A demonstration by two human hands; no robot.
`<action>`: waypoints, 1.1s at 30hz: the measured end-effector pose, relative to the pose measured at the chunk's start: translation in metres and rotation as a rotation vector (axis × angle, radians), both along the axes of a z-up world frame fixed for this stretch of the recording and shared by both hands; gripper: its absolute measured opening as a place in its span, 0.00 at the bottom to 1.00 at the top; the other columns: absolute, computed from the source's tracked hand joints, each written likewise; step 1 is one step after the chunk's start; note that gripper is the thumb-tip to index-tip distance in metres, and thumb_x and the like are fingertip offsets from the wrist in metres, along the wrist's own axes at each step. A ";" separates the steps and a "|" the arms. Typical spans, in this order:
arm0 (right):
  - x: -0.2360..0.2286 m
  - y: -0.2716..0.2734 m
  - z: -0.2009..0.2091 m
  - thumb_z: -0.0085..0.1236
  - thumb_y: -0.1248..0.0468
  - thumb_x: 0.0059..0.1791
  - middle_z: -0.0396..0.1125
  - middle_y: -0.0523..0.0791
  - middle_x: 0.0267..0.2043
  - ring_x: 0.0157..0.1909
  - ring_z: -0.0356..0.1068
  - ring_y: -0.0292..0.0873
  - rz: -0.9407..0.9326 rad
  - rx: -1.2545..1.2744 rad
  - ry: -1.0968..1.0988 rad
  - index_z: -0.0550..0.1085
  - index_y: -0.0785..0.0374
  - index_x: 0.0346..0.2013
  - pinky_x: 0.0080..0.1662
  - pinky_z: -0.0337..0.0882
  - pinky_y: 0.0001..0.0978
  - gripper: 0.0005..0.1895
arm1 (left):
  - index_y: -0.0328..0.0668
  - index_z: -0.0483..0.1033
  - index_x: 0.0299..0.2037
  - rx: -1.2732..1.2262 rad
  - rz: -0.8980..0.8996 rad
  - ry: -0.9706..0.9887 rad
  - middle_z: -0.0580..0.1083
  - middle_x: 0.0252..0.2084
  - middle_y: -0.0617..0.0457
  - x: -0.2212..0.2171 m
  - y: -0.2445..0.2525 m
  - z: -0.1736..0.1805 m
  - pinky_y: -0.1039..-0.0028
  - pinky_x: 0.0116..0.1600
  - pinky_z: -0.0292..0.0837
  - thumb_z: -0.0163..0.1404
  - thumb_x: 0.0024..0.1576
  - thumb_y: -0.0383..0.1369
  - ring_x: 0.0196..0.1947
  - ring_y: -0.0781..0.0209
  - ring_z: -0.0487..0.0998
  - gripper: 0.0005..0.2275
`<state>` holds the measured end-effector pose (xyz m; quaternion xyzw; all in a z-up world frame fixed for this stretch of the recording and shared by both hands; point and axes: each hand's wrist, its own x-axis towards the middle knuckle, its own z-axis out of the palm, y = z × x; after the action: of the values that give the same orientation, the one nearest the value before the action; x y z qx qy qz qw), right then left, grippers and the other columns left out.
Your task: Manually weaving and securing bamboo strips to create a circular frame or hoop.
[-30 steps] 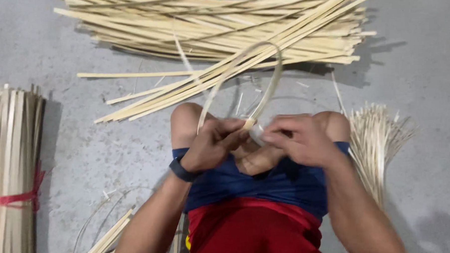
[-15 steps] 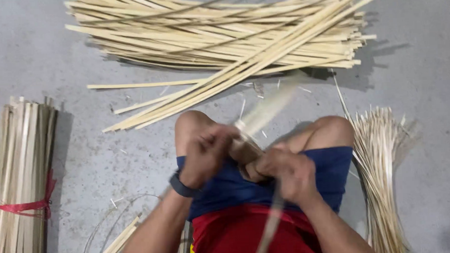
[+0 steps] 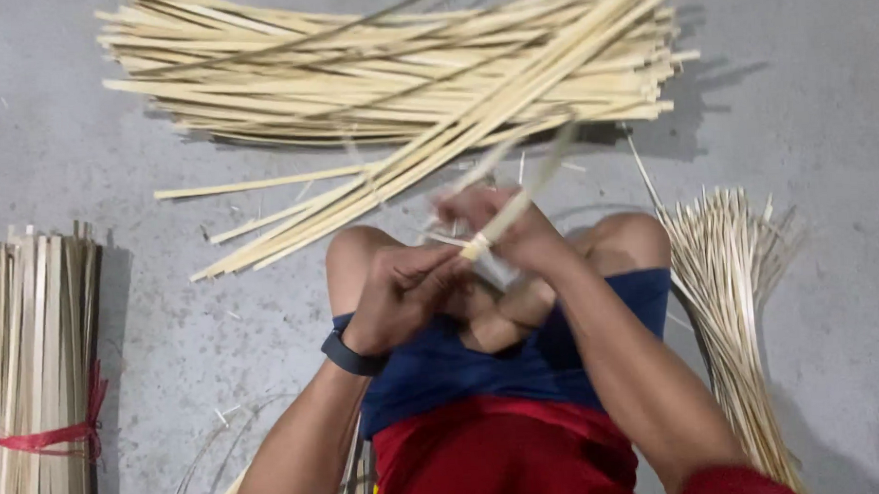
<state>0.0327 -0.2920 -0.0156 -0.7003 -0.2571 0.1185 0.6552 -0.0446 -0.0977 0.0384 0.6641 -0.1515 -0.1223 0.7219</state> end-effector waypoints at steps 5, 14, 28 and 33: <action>-0.038 -0.015 0.096 0.65 0.57 0.48 0.76 0.44 0.40 0.40 0.74 0.42 -0.184 -0.466 -0.463 0.81 0.63 0.45 0.44 0.70 0.37 0.16 | 0.31 0.79 0.50 0.219 0.054 -0.297 0.79 0.37 0.48 0.019 -0.002 -0.018 0.77 0.42 0.77 0.48 0.63 0.22 0.37 0.66 0.80 0.09; -0.080 -0.022 0.064 0.62 0.68 0.48 0.73 0.44 0.38 0.39 0.75 0.43 -0.011 0.040 -0.355 0.74 0.66 0.40 0.48 0.76 0.39 0.08 | 0.32 0.81 0.44 0.080 0.205 -0.020 0.75 0.31 0.56 0.032 0.006 -0.072 0.79 0.28 0.64 0.48 0.63 0.26 0.24 0.70 0.69 0.08; 0.007 0.016 0.047 0.54 0.59 0.58 0.61 0.37 0.24 0.25 0.61 0.30 0.166 0.526 0.655 0.77 0.74 0.49 0.28 0.61 0.19 0.17 | 0.30 0.81 0.49 -0.066 -0.184 0.103 0.76 0.29 0.56 -0.004 -0.018 0.003 0.80 0.34 0.70 0.51 0.67 0.30 0.29 0.72 0.73 0.10; -0.047 -0.023 0.080 0.65 0.64 0.49 0.76 0.47 0.35 0.34 0.75 0.36 -0.203 -0.378 -0.233 0.80 0.66 0.52 0.37 0.74 0.27 0.17 | 0.32 0.80 0.53 0.378 0.162 -0.255 0.82 0.32 0.45 0.015 -0.004 0.020 0.79 0.37 0.76 0.51 0.62 0.26 0.29 0.69 0.81 0.11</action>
<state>-0.0141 -0.3147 0.0644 -0.8416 -0.2325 0.0165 0.4872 -0.0295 -0.1020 0.0584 0.8074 -0.1622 -0.0053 0.5672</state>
